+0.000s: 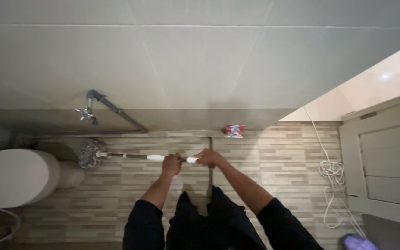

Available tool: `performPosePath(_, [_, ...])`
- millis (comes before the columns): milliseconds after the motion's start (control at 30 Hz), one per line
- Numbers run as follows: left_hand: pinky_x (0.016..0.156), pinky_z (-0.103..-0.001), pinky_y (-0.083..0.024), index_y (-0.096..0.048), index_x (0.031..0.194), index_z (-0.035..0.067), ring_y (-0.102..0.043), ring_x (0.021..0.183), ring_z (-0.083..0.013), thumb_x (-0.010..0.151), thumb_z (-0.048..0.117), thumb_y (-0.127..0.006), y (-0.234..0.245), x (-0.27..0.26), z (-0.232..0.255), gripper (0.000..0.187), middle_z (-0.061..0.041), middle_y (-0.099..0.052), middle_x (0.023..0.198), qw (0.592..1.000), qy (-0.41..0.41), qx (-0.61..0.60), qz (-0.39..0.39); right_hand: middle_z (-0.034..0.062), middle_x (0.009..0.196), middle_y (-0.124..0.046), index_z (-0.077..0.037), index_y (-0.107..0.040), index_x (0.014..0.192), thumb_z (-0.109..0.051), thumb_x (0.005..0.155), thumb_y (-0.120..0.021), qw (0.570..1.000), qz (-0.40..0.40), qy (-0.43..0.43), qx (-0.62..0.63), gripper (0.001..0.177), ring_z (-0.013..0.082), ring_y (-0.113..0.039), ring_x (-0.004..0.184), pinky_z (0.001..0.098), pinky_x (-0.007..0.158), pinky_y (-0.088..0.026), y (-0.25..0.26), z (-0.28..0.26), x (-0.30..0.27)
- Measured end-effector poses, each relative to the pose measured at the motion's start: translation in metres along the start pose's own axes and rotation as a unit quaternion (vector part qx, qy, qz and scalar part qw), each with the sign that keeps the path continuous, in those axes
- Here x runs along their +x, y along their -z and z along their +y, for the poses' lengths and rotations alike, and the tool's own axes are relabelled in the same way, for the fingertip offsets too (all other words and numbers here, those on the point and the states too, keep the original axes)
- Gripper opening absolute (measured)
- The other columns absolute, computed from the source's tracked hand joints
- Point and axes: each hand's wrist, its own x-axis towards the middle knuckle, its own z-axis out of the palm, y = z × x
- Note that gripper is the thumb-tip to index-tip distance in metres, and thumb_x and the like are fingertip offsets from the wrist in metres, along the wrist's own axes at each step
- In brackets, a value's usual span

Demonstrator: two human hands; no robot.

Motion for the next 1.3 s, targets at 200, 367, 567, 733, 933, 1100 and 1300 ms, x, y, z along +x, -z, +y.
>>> performPosePath(200, [0.091,-0.05,-0.053,-0.069,0.109,0.016,-0.065,0.102,-0.0378,0.087,0.022,-0.073,-0.053,0.024,0.116,0.023,-0.017,-0.067,0.104,0.994,-0.091,-0.064,-0.01,0.0041,0.068,-0.066,-0.024,-0.073,0.133,-0.027,0.09,-0.077,0.999,0.023,-0.036,0.001,0.043,0.0117,-0.051,0.045,0.0285,0.04,-0.044,0.102,0.111,-0.069])
performPosePath(367, [0.088,-0.053,-0.052,-0.066,0.114,0.016,-0.064,0.101,-0.0413,0.09,0.025,-0.072,-0.093,0.033,0.221,0.025,-0.019,-0.066,0.105,0.979,-0.153,-0.104,-0.086,0.0032,0.069,-0.071,-0.023,-0.071,0.136,-0.029,0.09,-0.078,0.99,0.059,-0.113,-0.066,0.047,0.0102,-0.049,0.045,0.0268,0.04,-0.042,0.175,0.176,-0.168])
performPosePath(567, [0.085,-0.054,-0.052,-0.063,0.114,0.017,-0.065,0.1,-0.0394,0.09,0.015,-0.065,-0.118,0.016,0.305,0.025,-0.016,-0.07,0.101,0.942,-0.306,-0.117,-0.069,0.0011,0.067,-0.067,-0.029,-0.07,0.137,-0.031,0.09,-0.077,0.983,0.072,-0.161,-0.046,0.047,0.0105,-0.048,0.046,0.0281,0.042,-0.04,0.214,0.193,-0.282])
performPosePath(733, [0.082,-0.055,-0.052,-0.058,0.122,0.017,-0.065,0.101,-0.0402,0.094,0.011,-0.057,-0.12,0.004,0.332,0.028,-0.016,-0.066,0.108,0.948,-0.285,-0.107,-0.096,0.0002,0.065,-0.061,-0.035,-0.071,0.136,-0.032,0.091,-0.078,0.974,0.076,-0.21,-0.042,0.045,0.0103,-0.043,0.047,0.0272,0.042,-0.036,0.229,0.178,-0.323])
performPosePath(933, [0.082,-0.055,-0.052,-0.059,0.119,0.018,-0.064,0.104,-0.0406,0.096,0.008,-0.052,-0.108,0.019,0.31,0.026,-0.016,-0.065,0.108,0.956,-0.252,-0.108,-0.105,0.0024,0.065,-0.064,-0.03,-0.073,0.134,-0.027,0.089,-0.077,0.979,0.077,-0.179,-0.065,0.046,0.0116,-0.044,0.045,0.0296,0.041,-0.035,0.226,0.165,-0.289])
performPosePath(1100, [0.085,-0.053,-0.052,-0.059,0.12,0.018,-0.063,0.104,-0.0407,0.096,0.008,-0.053,-0.087,0.039,0.272,0.027,-0.016,-0.065,0.108,0.965,-0.23,-0.115,-0.059,0.0038,0.065,-0.066,-0.024,-0.071,0.134,-0.027,0.088,-0.078,0.99,0.064,-0.095,-0.08,0.047,0.0128,-0.049,0.046,0.0292,0.04,-0.04,0.231,0.156,-0.229])
performPosePath(1300, [0.094,-0.051,-0.052,-0.064,0.126,0.016,-0.061,0.113,-0.0396,0.088,0.001,-0.055,-0.066,0.028,0.197,0.042,-0.015,-0.066,0.123,0.978,-0.163,-0.133,0.013,0.0044,0.068,-0.068,-0.023,-0.077,0.125,-0.029,0.085,-0.076,0.996,0.041,-0.051,-0.064,0.04,0.0149,-0.057,0.052,0.0316,0.047,-0.05,0.164,0.146,-0.131])
